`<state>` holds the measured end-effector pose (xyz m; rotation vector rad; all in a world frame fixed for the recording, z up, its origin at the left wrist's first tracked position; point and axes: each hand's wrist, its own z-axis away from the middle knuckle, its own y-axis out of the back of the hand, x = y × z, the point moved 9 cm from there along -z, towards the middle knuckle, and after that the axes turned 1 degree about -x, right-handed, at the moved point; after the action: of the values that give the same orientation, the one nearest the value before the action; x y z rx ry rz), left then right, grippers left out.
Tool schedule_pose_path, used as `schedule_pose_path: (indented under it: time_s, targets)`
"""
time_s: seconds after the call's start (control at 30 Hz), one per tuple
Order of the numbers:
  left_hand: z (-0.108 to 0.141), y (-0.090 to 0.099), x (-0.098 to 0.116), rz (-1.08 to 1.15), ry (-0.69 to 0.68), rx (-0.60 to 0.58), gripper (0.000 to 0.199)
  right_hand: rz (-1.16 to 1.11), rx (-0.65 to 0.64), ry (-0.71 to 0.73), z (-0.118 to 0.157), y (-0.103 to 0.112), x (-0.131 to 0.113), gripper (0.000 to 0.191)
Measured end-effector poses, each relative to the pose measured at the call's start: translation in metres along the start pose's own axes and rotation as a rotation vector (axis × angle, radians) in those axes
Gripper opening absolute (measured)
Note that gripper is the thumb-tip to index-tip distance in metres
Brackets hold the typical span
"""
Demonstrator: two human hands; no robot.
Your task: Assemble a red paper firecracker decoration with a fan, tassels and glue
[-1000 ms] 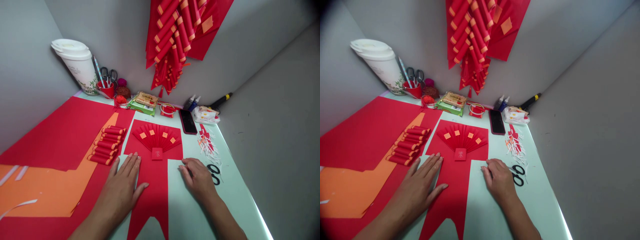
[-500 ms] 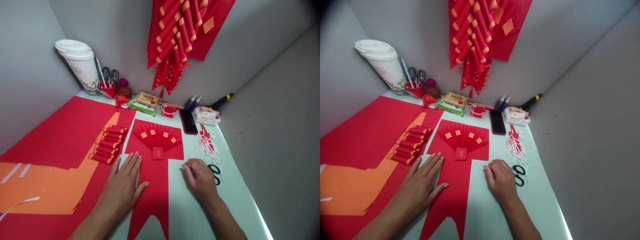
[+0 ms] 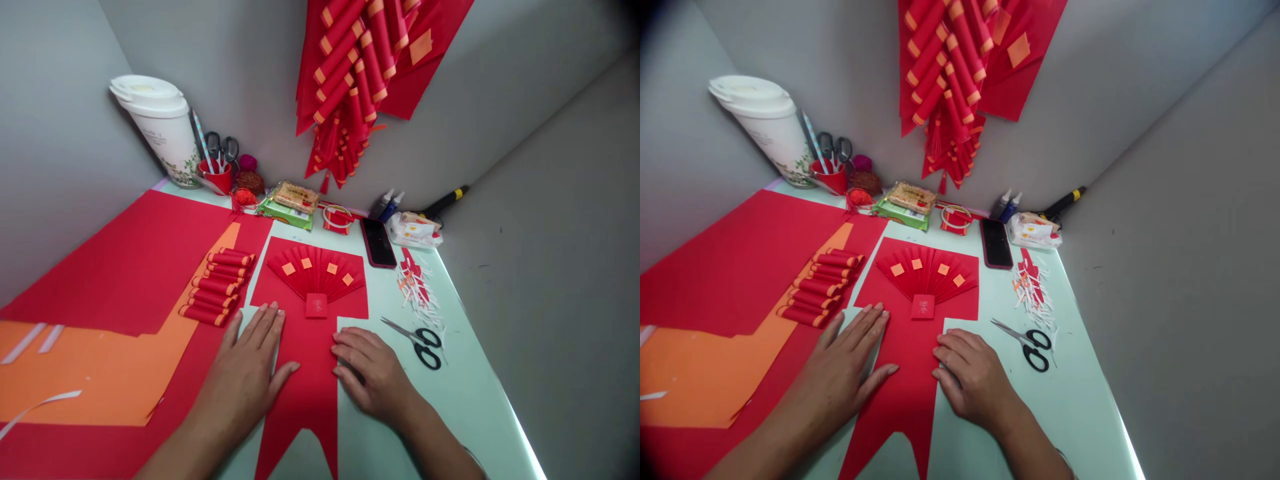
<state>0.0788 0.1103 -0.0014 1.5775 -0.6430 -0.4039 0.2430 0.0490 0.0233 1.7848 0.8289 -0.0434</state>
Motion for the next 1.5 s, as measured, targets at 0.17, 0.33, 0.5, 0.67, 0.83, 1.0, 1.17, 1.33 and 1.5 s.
schedule_pose_path:
  time_s: [0.17, 0.33, 0.5, 0.67, 0.83, 1.0, 1.17, 1.33, 1.5]
  targets:
    - [0.0, 0.0, 0.002, -0.026, -0.021, 0.033, 0.064, 0.002, -0.015, 0.002, 0.001, -0.005, 0.0, 0.027]
    - [0.002, 0.001, 0.002, -0.053, -0.027, 0.051, 0.065, -0.004, -0.011, 0.005, 0.002, -0.006, -0.001, 0.028]
    - [0.002, 0.003, 0.002, -0.066, -0.049, 0.079, 0.063, -0.04, 0.053, 0.019, 0.0, 0.002, -0.003, 0.026]
    - [0.002, 0.011, 0.004, -0.047, -0.073, 0.118, 0.062, -0.028, 0.253, -0.181, 0.006, 0.024, 0.024, 0.009]
    - [0.008, 0.042, 0.01, 0.049, -0.084, 0.272, 0.048, -0.003, 0.379, -0.373, 0.021, 0.037, 0.053, 0.022]
    - [0.018, 0.071, 0.019, 0.288, -0.1, 0.39, 0.016, -0.052, 0.407, -0.494, 0.032, 0.035, 0.074, 0.04]
    - [0.025, 0.078, 0.026, 0.409, -0.126, 0.392, 0.022, -0.138, 0.384, -0.566, 0.035, 0.023, 0.085, 0.05]
    - [0.029, 0.078, 0.022, 0.408, -0.118, 0.404, 0.029, -0.235, 0.362, -0.641, 0.035, 0.015, 0.093, 0.053]
    - [0.029, 0.079, 0.026, 0.401, -0.147, 0.412, 0.033, -0.291, 0.367, -0.691, 0.037, 0.015, 0.098, 0.053]
